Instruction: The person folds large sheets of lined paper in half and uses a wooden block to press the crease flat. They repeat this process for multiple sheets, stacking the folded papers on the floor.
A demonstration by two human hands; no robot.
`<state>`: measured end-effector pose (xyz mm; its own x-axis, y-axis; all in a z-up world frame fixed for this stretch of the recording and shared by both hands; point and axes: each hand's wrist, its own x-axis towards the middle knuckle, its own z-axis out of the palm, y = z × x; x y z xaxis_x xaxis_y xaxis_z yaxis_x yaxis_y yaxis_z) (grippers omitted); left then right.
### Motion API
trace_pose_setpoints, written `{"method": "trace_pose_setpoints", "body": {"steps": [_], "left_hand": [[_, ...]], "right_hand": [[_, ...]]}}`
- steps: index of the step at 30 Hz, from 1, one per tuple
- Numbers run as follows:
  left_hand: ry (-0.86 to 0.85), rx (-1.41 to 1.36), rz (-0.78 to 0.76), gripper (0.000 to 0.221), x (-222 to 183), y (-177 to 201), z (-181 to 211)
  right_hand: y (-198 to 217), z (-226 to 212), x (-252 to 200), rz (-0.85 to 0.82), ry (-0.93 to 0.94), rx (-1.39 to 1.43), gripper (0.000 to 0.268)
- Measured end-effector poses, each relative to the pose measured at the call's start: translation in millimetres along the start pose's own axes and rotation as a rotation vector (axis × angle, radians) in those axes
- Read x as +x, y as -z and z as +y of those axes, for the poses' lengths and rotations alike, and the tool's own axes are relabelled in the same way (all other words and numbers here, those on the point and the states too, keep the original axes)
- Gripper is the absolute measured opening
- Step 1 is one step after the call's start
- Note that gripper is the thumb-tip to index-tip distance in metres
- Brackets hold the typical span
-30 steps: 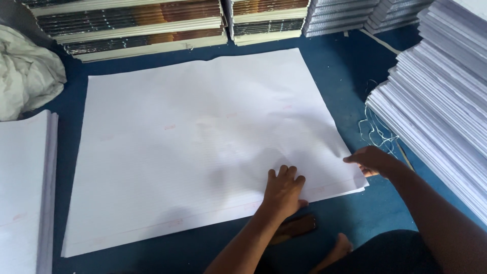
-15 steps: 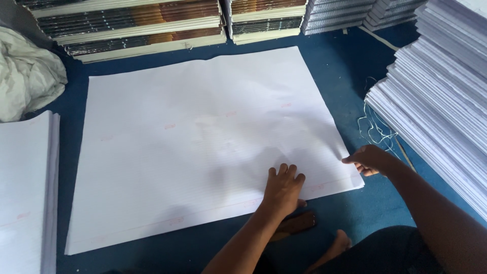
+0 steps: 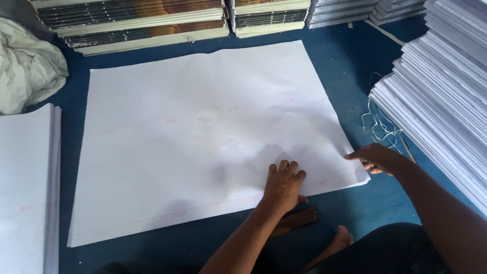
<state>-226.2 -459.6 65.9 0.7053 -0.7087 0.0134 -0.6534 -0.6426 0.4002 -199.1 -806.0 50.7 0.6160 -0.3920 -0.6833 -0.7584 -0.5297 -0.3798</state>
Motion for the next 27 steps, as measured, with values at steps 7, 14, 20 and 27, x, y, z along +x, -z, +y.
{"method": "trace_pose_setpoints", "body": {"steps": [7,14,20,27], "left_hand": [[0.017,-0.028,0.01,0.07,-0.8,0.2,-1.1],[0.0,-0.027,0.035,0.071,-1.9,1.5,-5.8],[-0.014,-0.05,0.088,0.071,-2.1,-2.4,-5.4],[0.002,-0.049,0.063,0.072,-1.0,3.2,-3.3]], "right_hand": [[-2.2,-15.4,-17.4,-0.076,-0.047,0.103,0.067],[-4.4,-24.7,-24.4,-0.005,-0.054,0.029,0.057],[-20.9,-31.8,-48.7,0.328,0.204,-0.431,0.056],[-22.3,-40.8,-72.6,0.349,0.271,-0.415,0.047]]}}
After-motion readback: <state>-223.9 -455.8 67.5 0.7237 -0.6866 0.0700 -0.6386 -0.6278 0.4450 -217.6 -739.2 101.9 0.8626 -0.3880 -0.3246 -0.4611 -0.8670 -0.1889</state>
